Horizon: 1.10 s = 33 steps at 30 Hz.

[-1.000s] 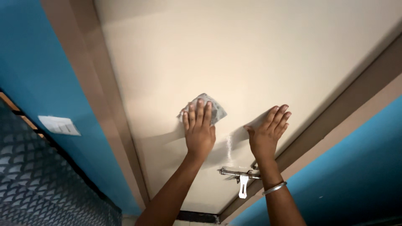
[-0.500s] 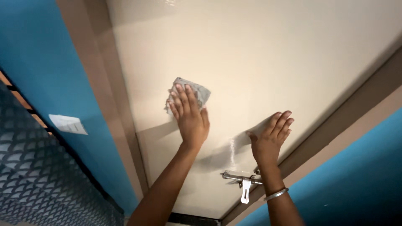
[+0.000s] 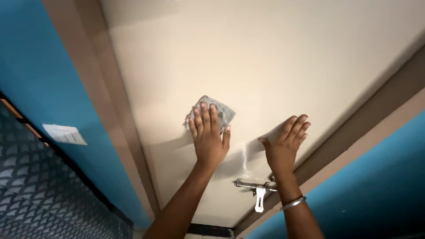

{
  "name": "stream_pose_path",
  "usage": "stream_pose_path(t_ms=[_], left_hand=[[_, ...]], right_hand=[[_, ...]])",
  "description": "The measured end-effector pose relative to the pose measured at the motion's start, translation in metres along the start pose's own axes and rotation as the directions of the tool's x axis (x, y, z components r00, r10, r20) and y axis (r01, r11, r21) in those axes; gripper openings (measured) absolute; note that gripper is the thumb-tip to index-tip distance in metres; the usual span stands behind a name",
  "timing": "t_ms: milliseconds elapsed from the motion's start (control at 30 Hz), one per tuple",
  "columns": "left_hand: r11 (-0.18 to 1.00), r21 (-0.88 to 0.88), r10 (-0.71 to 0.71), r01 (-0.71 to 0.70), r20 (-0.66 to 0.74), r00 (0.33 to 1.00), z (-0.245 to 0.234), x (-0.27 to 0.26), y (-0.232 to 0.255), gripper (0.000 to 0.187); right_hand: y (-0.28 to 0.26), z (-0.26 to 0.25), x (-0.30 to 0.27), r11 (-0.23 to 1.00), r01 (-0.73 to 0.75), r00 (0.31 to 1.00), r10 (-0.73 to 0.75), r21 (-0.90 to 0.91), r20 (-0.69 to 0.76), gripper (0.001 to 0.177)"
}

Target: The person wipes a door using a cloth after holding a spray bottle.

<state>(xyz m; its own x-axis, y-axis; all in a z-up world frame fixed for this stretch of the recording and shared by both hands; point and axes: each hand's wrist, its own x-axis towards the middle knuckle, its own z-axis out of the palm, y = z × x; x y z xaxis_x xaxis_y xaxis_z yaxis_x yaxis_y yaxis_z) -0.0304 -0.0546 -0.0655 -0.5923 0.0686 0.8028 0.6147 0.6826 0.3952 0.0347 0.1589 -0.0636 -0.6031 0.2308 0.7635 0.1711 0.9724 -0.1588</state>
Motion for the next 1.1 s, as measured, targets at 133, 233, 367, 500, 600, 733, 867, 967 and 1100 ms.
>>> stream_pose_path(t_ms=[133, 233, 367, 500, 600, 733, 867, 967, 1100], left_hand=[[0.999, -0.008, -0.053, 0.053, 0.005, 0.999, 0.0, -0.007, -0.007, 0.075], [0.997, -0.037, -0.062, 0.062, -0.007, 0.998, -0.002, -0.01, -0.012, 0.076], [0.993, -0.093, -0.072, 0.068, -0.041, 0.997, -0.003, -0.006, -0.012, 0.078], [0.991, -0.106, -0.092, 0.083, -0.085, 0.992, 0.004, 0.0, -0.002, 0.083], [0.992, -0.093, -0.093, 0.086, -0.069, 0.993, 0.01, -0.003, 0.007, 0.082], [0.995, -0.038, -0.087, 0.087, 0.02, 0.996, 0.009, -0.012, 0.0, 0.079], [0.991, -0.081, -0.104, 0.104, 0.003, 0.995, 0.007, -0.021, -0.009, 0.08], [0.99, -0.082, -0.117, 0.116, -0.013, 0.993, 0.003, -0.026, -0.017, 0.081], [0.983, -0.129, -0.136, 0.129, -0.047, 0.99, -0.002, -0.012, -0.022, 0.088]], right_hand=[[0.0, -0.002, -0.001, 1.0, -0.023, 0.999, 0.023, 0.0, 0.028, 0.127], [0.0, -0.001, -0.001, 1.0, -0.018, 0.999, 0.018, -0.003, 0.029, 0.127], [0.0, 0.002, -0.002, 1.0, -0.007, 1.0, 0.007, 0.001, 0.021, 0.125], [0.002, 0.004, -0.004, 1.0, -0.009, 1.0, 0.008, 0.022, 0.018, 0.125], [0.004, 0.005, -0.005, 0.999, -0.034, 0.999, 0.033, 0.026, 0.02, 0.124], [0.004, 0.006, -0.007, 1.0, -0.019, 1.0, 0.019, 0.02, 0.013, 0.124], [0.006, 0.006, -0.008, 1.0, -0.001, 1.0, 0.001, 0.024, 0.005, 0.121], [0.004, 0.007, -0.011, 1.0, -0.018, 1.0, 0.018, 0.023, 0.009, 0.122], [0.002, 0.007, -0.008, 0.999, -0.013, 1.0, 0.013, 0.03, -0.002, 0.123]])
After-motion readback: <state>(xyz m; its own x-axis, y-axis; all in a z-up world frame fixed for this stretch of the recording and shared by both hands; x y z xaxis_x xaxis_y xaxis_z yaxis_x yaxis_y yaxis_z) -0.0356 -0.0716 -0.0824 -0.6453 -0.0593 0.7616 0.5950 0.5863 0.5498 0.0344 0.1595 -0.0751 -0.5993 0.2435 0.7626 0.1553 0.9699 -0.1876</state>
